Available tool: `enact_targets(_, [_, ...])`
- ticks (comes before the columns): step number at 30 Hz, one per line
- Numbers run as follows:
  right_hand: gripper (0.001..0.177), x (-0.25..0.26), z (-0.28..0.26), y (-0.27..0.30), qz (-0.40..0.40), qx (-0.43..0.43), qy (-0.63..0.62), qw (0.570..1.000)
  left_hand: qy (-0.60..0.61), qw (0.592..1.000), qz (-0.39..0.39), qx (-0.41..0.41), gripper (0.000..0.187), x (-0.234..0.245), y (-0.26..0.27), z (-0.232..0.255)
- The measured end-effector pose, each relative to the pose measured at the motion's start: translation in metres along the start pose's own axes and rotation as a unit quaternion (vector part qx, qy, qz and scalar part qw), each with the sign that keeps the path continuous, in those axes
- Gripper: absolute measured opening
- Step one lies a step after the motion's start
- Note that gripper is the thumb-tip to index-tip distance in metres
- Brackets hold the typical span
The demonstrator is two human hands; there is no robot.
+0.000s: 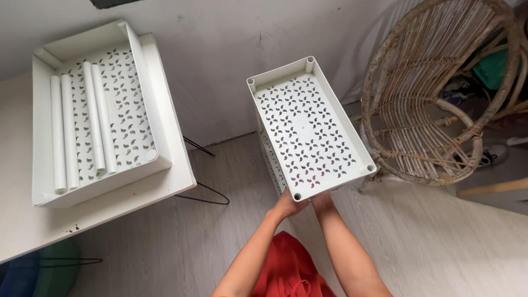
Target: The person assembles white plastic trays by inserting cylindrical rods into corner holes, stacking the trays, and arranging them on the floor. The person handles the trays and rods by hand, repeatedly inserting and removing the rods, and finally lays four trays flat on the floor.
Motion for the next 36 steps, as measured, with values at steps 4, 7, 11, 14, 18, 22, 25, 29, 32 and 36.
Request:
enact_targets(4, [0.038, -0.002, -0.001, -0.008, -0.01, 0.007, 0.01, 1.0, 0.024, 0.998, 0.009, -0.05, 0.036, 0.008, -0.002, 0.016])
enact_targets(7, [0.037, -0.002, 0.001, -0.014, -0.01, 0.012, 0.017, 1.0, -0.001, 0.988, 0.063, -0.14, 0.045, 0.016, -0.007, 0.023])
enact_targets(11, [0.036, 0.009, 0.002, 0.002, -0.002, 0.013, 0.032, 0.999, 0.008, 1.0, -0.02, 0.005, 0.031, 0.005, -0.007, 0.011])
enact_targets(14, [0.034, 0.002, 0.005, -0.014, -0.008, 0.023, 0.038, 0.999, -0.012, 0.999, -0.024, -0.023, 0.034, 0.014, -0.019, 0.008])
enact_targets(18, [0.033, 0.004, 0.014, -0.013, -0.008, 0.024, 0.058, 0.998, -0.04, 0.987, 0.042, -0.151, 0.045, 0.011, -0.007, 0.019])
enact_targets(22, [0.031, 0.015, -0.001, 0.012, 0.003, 0.069, 0.157, 0.985, -0.046, 0.991, -0.077, 0.098, 0.036, 0.004, -0.007, 0.019])
enact_targets(25, [0.03, 0.003, -0.043, 0.039, 0.117, 0.091, 0.307, 0.94, 0.02, 0.999, -0.025, 0.043, 0.047, 0.017, -0.02, 0.022])
enact_targets(29, [0.013, -0.051, -0.144, 0.104, 0.148, 0.297, 0.565, 0.756, -0.001, 0.997, -0.036, 0.07, 0.042, 0.011, -0.022, 0.01])
enact_targets(32, [0.024, -0.095, -0.194, 0.104, 0.004, 0.392, 0.647, 0.654, 0.029, 0.995, -0.031, 0.091, 0.038, 0.004, -0.021, -0.001])
enact_targets(36, [0.042, -0.122, -0.199, 0.074, -0.156, 0.367, 0.724, 0.563, 0.0, 1.0, -0.011, 0.017, 0.032, 0.003, -0.014, -0.007])
Point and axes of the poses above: each hand's wrist, its own y-axis away from the middle knuckle, its own x-axis out of the back of the hand, z = x × y, the point moved 2 cm from there along -y, towards the middle knuckle
